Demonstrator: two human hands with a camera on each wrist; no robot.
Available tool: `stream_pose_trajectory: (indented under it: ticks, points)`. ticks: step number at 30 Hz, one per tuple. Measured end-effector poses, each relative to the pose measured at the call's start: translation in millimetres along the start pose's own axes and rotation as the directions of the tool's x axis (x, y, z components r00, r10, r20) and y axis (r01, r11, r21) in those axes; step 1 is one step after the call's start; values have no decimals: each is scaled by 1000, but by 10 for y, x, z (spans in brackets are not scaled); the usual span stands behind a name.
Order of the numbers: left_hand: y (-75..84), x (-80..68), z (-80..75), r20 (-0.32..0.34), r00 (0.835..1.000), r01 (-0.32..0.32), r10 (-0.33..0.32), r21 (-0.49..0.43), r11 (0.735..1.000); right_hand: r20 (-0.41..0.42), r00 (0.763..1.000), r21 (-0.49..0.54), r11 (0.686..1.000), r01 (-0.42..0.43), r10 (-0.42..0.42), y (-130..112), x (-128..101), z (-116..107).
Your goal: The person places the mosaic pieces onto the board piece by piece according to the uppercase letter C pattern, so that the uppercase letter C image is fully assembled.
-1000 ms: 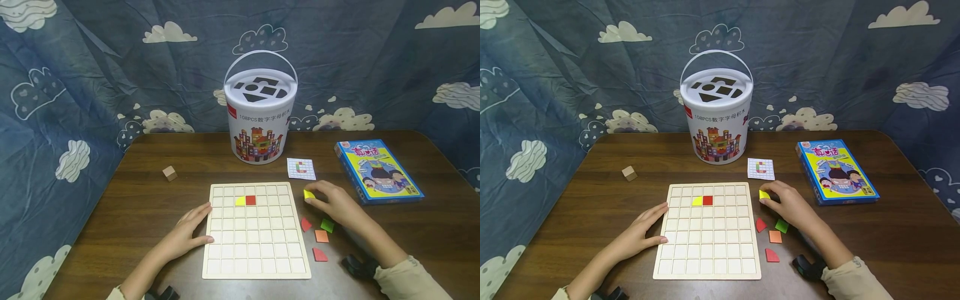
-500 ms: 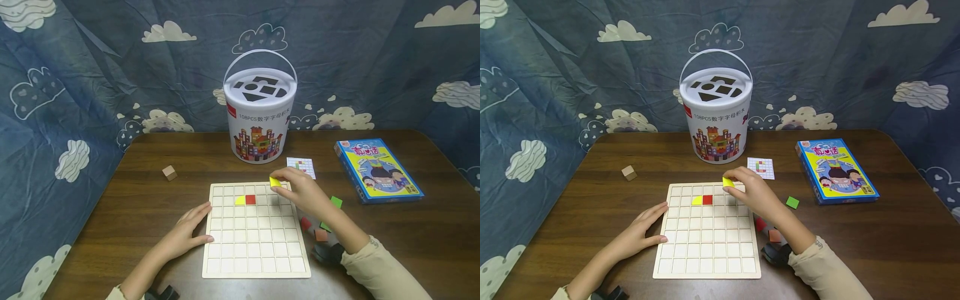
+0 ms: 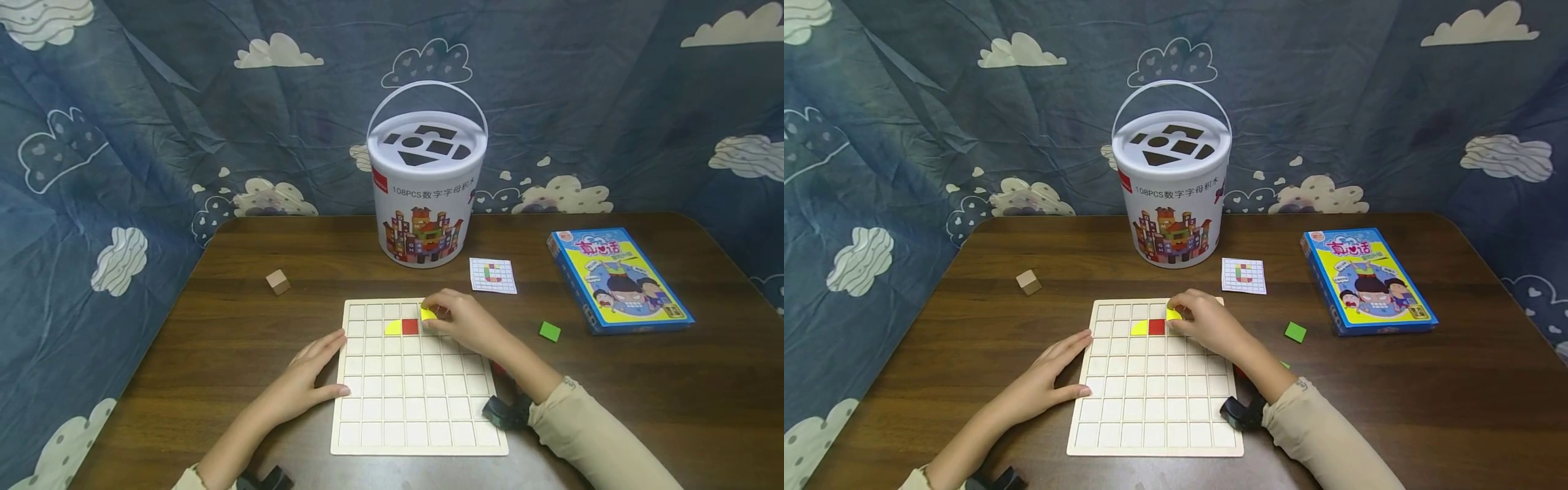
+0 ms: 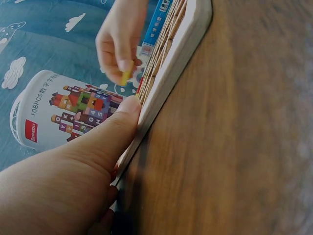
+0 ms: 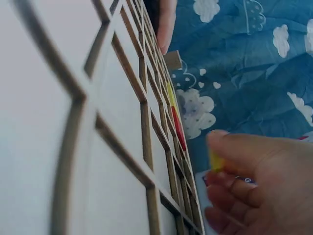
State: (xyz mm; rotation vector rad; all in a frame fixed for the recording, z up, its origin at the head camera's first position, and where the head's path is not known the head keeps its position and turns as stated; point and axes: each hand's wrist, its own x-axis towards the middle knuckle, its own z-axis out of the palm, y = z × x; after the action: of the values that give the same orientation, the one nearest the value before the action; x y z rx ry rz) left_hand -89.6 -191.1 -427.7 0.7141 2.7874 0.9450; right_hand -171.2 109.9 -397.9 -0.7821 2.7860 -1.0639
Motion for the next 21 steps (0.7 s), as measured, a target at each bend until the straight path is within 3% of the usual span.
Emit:
stream_pose_trajectory:
  ticks: [8,21]
  points:
    - [-1,2,2,-1,1000,2,-2,-4,1000,82,997,-26,1000,16,-13,92,-5,54]
    - [7,1,1,0,1000,4,-4,-3,1000,92,995,-27,999,43,-40,83,-19,54]
